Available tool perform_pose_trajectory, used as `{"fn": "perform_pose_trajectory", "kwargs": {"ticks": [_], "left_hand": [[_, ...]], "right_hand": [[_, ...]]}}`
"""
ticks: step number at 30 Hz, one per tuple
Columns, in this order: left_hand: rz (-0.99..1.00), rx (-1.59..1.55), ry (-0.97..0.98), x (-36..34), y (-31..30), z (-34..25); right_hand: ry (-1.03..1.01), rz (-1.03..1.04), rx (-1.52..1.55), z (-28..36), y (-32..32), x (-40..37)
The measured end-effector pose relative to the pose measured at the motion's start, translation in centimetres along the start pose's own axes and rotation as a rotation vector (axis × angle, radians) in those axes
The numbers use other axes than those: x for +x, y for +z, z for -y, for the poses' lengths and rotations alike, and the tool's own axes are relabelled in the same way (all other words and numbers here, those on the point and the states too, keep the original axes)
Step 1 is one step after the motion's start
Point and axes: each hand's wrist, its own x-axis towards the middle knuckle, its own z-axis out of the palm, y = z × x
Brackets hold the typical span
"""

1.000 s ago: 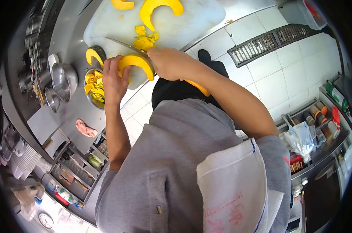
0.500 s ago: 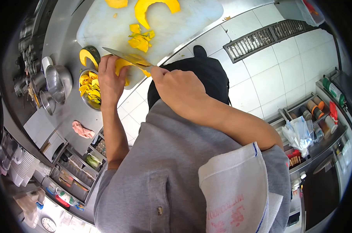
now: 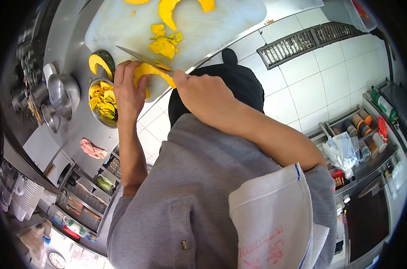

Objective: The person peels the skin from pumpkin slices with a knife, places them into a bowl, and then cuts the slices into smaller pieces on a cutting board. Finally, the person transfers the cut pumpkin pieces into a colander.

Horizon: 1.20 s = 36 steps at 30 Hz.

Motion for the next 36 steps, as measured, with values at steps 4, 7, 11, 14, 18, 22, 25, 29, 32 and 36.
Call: {"fn": "perform_pose_trajectory", "kwargs": {"ticks": [4,7,11,14,18,22,25,29,32,36], "left_hand": [[0.003,-0.022,0.000,-0.1,0.0,0.2],[0.000,-0.018,0.010,-0.1,-0.2,0.1],[-0.040,0.024,-0.044,-0.2,0.0,0.1],[-0.032,0.036,-0.178,-0.8,0.0,0.2],[-0.100,0.082,-0.058,-0.1,-0.3,-0.8],[-0.064,0.061,0.011,0.1,0.1,-0.6],[-0.050,0.046,0.021,0.0,0.3,-0.4],[-0.062,0.004,0.004,-0.1,0.6,-0.3],[-0.068,-0.013,0.000,-0.3,0.8,0.1],[-0.069,-0.030,-0.003,-0.2,0.8,0.1]], "right_hand": [[0.025,0.010,0.053,-0.7,0.7,2.8],[0.010,0.053,0.092,-1.8,-0.1,4.1],[-0.010,0.057,0.100,-2.7,-0.8,4.5],[0.012,0.008,-0.001,-1.6,-1.7,2.9],[-0.059,-0.040,-0.100,-0.6,-1.8,0.3],[-0.091,-0.107,-0.210,0.2,-1.6,-1.7],[-0.086,-0.154,-0.220,0.2,-0.8,-2.2],[-0.079,-0.192,-0.234,0.4,-0.6,-2.0],[-0.069,-0.130,-0.194,0.3,-0.7,-1.4],[-0.037,-0.074,-0.085,-0.1,-0.2,0.4]]}}
